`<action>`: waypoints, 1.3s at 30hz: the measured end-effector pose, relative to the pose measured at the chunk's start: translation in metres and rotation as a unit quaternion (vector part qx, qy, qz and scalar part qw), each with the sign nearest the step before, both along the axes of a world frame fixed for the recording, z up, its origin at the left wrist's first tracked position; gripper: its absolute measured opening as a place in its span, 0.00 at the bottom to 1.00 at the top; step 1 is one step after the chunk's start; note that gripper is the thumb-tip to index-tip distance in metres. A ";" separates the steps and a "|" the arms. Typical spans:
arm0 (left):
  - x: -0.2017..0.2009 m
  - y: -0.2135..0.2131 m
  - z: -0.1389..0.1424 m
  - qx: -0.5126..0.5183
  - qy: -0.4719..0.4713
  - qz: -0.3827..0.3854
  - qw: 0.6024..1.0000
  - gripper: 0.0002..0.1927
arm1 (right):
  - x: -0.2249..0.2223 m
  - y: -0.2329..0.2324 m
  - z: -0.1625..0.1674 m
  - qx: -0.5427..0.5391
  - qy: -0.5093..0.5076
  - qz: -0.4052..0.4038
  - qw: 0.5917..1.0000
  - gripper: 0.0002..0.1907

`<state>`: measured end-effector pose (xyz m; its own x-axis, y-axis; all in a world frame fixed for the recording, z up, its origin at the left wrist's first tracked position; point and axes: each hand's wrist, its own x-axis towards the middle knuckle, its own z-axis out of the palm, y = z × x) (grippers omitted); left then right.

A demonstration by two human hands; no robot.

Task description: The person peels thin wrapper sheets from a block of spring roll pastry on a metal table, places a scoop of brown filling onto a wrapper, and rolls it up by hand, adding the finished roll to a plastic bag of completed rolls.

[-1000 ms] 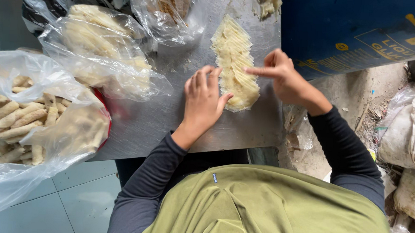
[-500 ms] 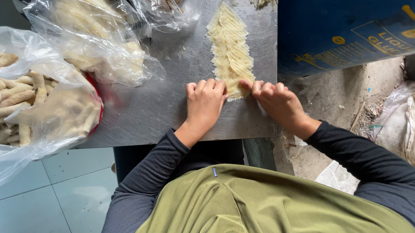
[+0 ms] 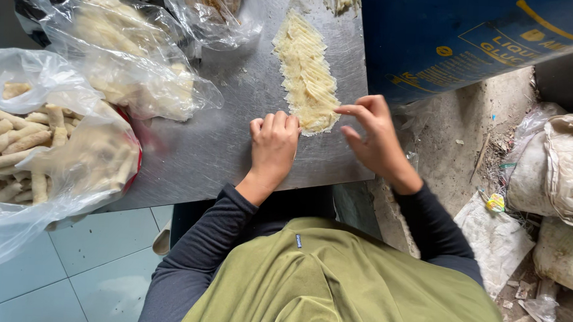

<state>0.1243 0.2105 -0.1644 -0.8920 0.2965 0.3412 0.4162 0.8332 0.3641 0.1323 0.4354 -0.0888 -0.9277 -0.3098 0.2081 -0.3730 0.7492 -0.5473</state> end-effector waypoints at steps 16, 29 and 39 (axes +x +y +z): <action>-0.014 0.008 0.019 0.168 -0.069 -0.026 0.983 0.17 | -0.017 -0.037 -0.045 -0.312 -0.101 -0.135 0.935 0.28; -0.012 0.008 0.009 -0.033 0.051 -0.088 0.994 0.12 | -0.057 -0.003 -0.023 -0.441 -0.100 -0.152 0.879 0.23; -0.043 -0.049 0.022 0.103 0.002 -0.045 0.994 0.25 | -0.080 -0.028 0.015 -0.545 -0.164 -0.093 0.817 0.24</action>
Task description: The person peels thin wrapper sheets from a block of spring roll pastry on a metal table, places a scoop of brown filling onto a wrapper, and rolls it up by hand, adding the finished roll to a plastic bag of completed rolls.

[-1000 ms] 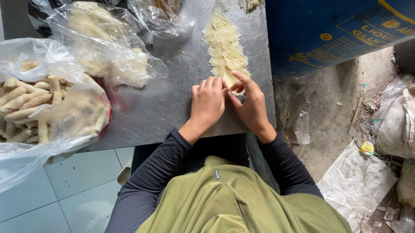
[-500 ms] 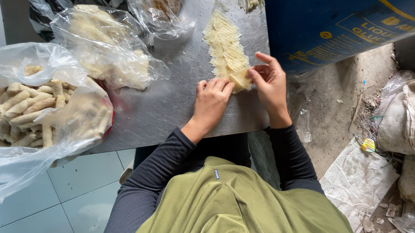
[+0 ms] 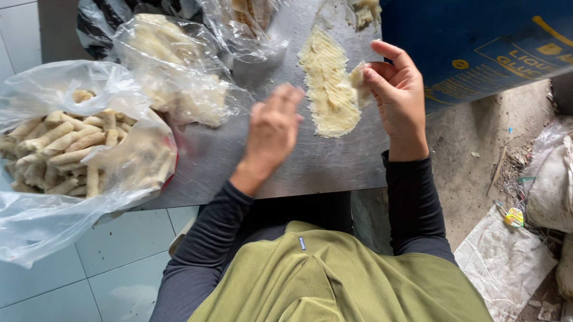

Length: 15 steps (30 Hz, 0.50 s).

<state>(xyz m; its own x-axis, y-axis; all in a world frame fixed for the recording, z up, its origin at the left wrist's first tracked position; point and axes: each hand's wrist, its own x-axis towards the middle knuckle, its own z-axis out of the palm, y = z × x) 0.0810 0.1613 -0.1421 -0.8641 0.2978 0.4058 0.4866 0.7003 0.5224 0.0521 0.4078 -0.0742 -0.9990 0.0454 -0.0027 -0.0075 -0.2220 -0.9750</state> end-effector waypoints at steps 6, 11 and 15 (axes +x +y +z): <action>-0.011 -0.100 0.033 -0.041 0.021 0.322 0.946 0.38 | -0.013 -0.052 -0.025 0.135 0.095 0.021 0.986 0.23; -0.009 -0.119 0.047 -0.184 -0.062 0.395 0.898 0.43 | 0.012 -0.130 -0.046 0.357 0.183 0.106 0.910 0.25; -0.014 -0.120 0.053 -0.184 -0.152 0.360 0.902 0.40 | 0.011 -0.146 -0.047 0.363 0.238 0.106 0.894 0.24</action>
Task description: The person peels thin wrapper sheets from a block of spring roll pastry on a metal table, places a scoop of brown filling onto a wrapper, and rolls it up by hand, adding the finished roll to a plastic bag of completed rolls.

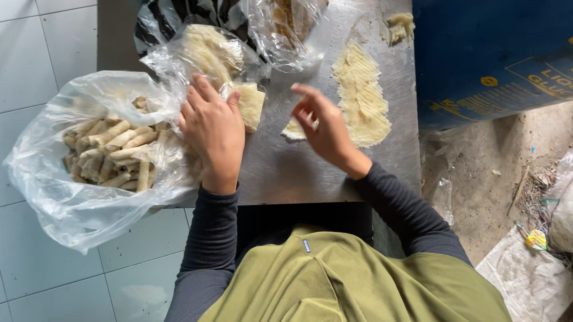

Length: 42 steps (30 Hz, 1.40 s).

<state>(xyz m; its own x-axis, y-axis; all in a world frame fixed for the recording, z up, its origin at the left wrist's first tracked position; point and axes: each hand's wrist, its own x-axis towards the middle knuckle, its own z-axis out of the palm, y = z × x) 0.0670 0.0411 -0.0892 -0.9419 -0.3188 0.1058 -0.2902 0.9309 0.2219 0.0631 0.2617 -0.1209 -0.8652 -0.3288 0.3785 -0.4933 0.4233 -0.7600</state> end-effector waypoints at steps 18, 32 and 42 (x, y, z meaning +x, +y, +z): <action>0.040 0.089 -0.054 0.057 0.085 -0.181 0.978 0.12 | -0.144 -0.014 -0.015 0.188 0.112 -0.196 0.956 0.29; 0.035 0.085 -0.051 0.407 0.095 -0.177 0.891 0.14 | -0.173 -0.014 -0.006 0.323 0.202 -0.157 0.911 0.21; 0.040 0.073 -0.047 0.420 0.116 -0.168 0.884 0.11 | -0.160 0.001 0.002 0.154 0.113 -0.133 0.972 0.18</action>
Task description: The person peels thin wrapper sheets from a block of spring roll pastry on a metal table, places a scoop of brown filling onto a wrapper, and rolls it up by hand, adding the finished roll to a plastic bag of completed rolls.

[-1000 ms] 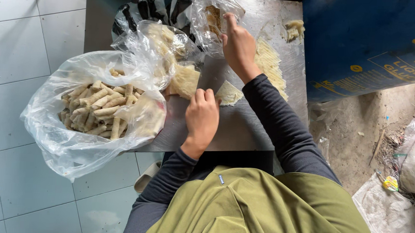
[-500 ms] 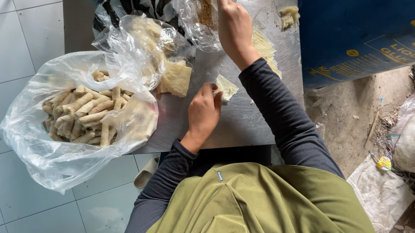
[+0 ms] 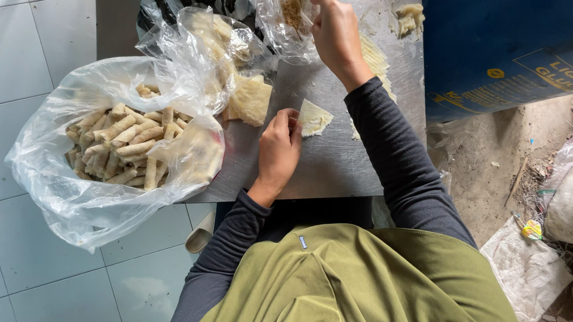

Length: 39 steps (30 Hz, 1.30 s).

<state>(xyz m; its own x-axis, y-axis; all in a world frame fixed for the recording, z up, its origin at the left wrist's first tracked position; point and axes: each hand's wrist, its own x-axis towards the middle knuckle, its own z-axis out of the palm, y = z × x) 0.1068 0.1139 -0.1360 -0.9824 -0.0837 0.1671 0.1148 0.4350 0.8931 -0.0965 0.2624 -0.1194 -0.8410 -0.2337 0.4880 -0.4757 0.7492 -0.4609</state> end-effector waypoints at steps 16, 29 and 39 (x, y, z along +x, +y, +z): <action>0.001 -0.013 0.001 0.058 -0.042 -0.003 0.997 0.12 | -0.005 0.004 -0.006 -0.259 -0.259 0.024 0.930 0.22; 0.000 -0.020 -0.001 0.082 -0.066 -0.009 0.994 0.13 | 0.084 0.072 0.042 -0.337 -0.371 0.118 0.857 0.21; 0.000 -0.023 0.001 0.099 -0.088 -0.002 0.991 0.14 | 0.155 0.081 0.036 -0.216 -0.457 0.134 0.852 0.23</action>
